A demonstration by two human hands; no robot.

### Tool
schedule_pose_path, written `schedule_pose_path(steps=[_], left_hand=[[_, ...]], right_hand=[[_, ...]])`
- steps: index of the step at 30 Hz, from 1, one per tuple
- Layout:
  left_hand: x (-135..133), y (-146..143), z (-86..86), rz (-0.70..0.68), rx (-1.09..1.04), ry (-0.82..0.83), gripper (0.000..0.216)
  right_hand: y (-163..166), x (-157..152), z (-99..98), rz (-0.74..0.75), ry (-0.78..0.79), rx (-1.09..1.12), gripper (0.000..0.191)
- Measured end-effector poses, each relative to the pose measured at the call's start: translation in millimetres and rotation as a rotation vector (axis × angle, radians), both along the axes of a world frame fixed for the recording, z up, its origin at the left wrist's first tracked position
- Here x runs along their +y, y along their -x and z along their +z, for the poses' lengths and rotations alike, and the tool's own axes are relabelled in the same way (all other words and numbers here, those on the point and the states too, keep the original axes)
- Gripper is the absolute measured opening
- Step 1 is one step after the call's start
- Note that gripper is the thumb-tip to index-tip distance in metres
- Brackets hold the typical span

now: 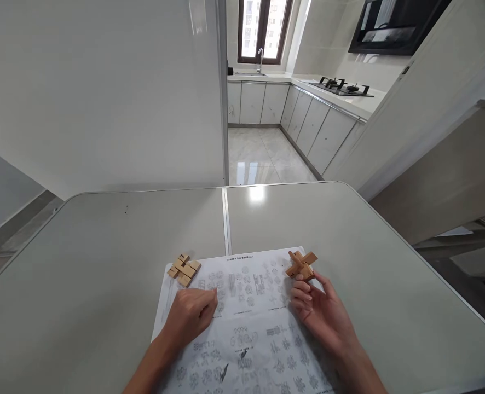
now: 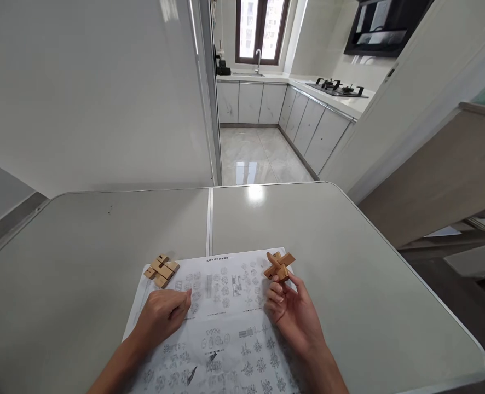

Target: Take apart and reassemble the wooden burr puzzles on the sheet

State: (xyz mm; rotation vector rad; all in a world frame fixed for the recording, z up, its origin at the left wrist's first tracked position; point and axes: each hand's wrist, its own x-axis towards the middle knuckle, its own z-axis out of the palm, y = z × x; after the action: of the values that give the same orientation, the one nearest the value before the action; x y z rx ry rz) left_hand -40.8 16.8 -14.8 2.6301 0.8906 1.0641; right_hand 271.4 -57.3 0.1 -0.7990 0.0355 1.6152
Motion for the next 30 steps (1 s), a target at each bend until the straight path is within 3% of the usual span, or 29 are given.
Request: schedule_pose_path(steps=[6,15,21,23,26,30], left_hand=[[-2,-3,0.2,0.015,0.003,-0.012,0.044],[-6,-5,-2.7,-0.013,-0.025,0.036,0.039],[-12,-9,-1.8,0.014,-0.069,0.087,0.037],[-16,-12,3.2,0.047,-0.106,0.192,0.030],[-23,-20,12.9,0.066,-0.276,0.623,0.018],[-29,-28,22.6,-0.034,-0.398,0.925,0.030]], right_hand=[[5,-4,-0.8,0.057,0.007,-0.138,0.023],[30,-8,-1.4,0.231,-0.057,-0.673,0.041],[64,-14,3.9,0.327,-0.182,-0.934,0.041],[77,-18,4.9,0.346,-0.227,-0.964,0.042],[94,-25,5.0,0.395,-0.276,-1.003,0.043],[109,-33,3.1,0.450,-0.359,-1.057,0.038]])
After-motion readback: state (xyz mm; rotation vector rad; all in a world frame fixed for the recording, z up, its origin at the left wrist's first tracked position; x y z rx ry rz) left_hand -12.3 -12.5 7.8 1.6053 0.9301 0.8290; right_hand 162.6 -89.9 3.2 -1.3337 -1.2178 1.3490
